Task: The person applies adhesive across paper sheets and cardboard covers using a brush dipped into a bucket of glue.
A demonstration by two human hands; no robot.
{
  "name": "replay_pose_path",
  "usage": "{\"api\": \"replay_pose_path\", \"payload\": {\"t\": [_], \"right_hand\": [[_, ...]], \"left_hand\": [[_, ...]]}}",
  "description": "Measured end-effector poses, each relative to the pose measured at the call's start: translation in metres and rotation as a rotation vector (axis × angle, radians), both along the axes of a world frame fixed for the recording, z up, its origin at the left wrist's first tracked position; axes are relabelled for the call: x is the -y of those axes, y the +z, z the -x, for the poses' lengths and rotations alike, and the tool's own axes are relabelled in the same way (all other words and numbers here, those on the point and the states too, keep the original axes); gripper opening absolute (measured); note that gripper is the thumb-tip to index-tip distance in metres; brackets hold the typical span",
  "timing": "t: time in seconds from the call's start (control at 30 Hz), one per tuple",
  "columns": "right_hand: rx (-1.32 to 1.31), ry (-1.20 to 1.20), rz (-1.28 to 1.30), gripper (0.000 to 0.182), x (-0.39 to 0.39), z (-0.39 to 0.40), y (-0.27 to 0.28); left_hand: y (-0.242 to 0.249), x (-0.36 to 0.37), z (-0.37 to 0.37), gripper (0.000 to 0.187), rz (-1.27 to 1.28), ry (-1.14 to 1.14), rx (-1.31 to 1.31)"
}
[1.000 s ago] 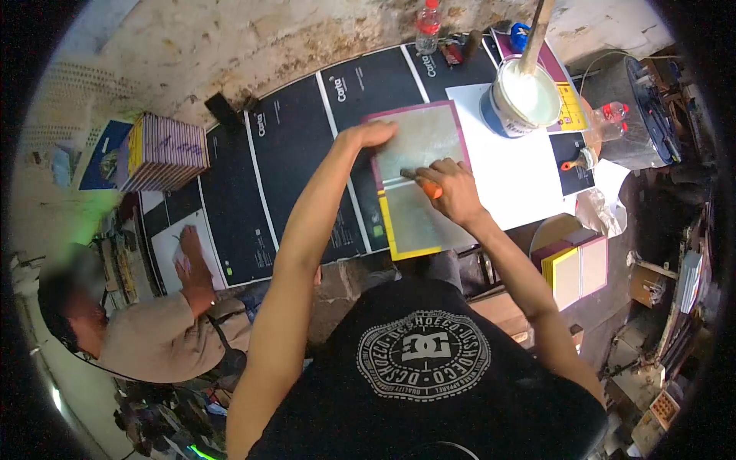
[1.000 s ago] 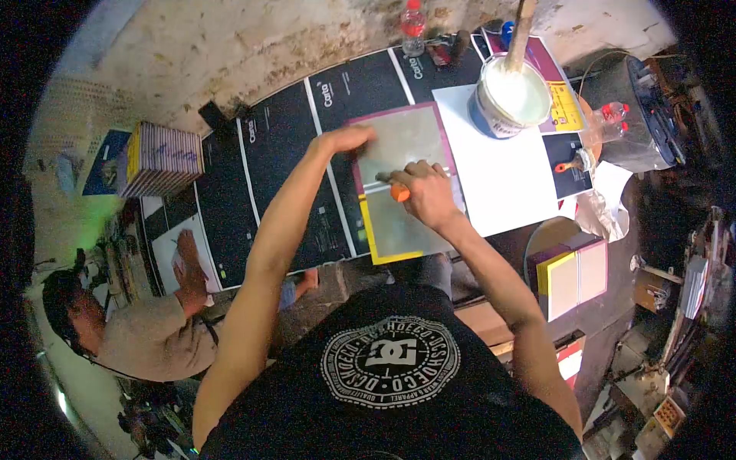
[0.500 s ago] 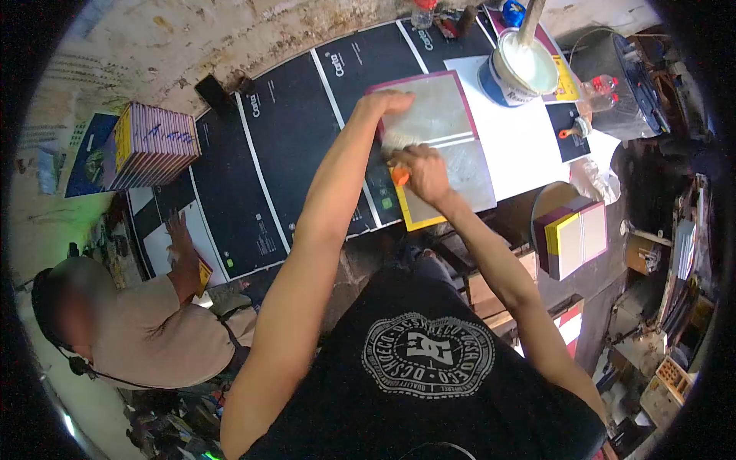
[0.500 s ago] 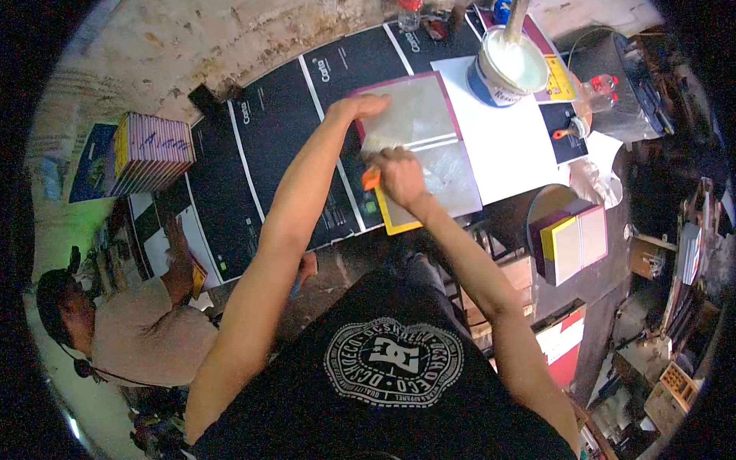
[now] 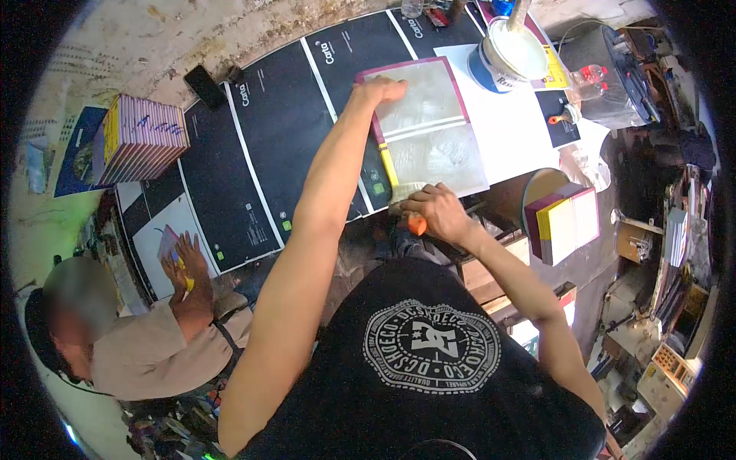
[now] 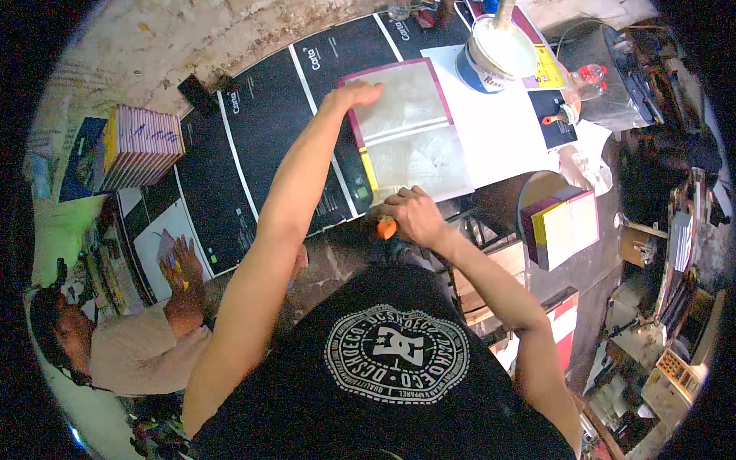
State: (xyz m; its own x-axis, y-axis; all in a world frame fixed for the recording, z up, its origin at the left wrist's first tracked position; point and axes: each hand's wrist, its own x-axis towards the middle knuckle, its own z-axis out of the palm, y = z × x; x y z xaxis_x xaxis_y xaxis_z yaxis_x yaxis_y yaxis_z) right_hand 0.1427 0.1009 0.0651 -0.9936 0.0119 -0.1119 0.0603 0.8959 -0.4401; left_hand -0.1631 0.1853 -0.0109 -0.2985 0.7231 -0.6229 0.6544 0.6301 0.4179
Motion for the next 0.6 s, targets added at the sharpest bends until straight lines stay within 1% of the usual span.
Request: {"api": "replay_pose_path", "payload": {"t": [0.1, 0.13, 0.2, 0.3, 0.33, 0.4, 0.5, 0.6], "right_hand": [[-0.123, -0.12, 0.063, 0.041, -0.021, 0.008, 0.008], [-0.298, -0.175, -0.107, 0.039, -0.025, 0.023, 0.019], [-0.333, -0.253, -0.182, 0.037, -0.041, 0.043, 0.007], [-0.167, -0.14, -0.217, 0.037, -0.023, 0.027, -0.04], [-0.18, -0.136, -0.2, 0.036, -0.007, 0.011, -0.04], [-0.12, -0.081, -0.117, 0.035, 0.018, -0.02, -0.021], [-0.12, -0.135, -0.092, 0.039, 0.022, -0.035, 0.015], [-0.214, -0.33, -0.221, 0.032, 0.015, -0.014, 0.034]], "left_hand": [[-0.002, 0.003, 0.0, 0.076, -0.048, 0.006, -0.002], [-0.003, 0.005, -0.003, 0.076, -0.041, 0.017, -0.008], [0.007, 0.002, -0.007, 0.077, -0.032, 0.035, -0.027], [0.024, 0.012, -0.016, 0.079, -0.012, 0.058, -0.041], [0.026, 0.01, -0.015, 0.079, -0.018, 0.058, -0.054], [0.027, 0.011, -0.014, 0.079, 0.001, 0.064, -0.033], [0.021, 0.005, -0.012, 0.079, 0.009, 0.053, -0.024], [0.007, 0.001, -0.011, 0.079, 0.012, 0.052, -0.022]]}}
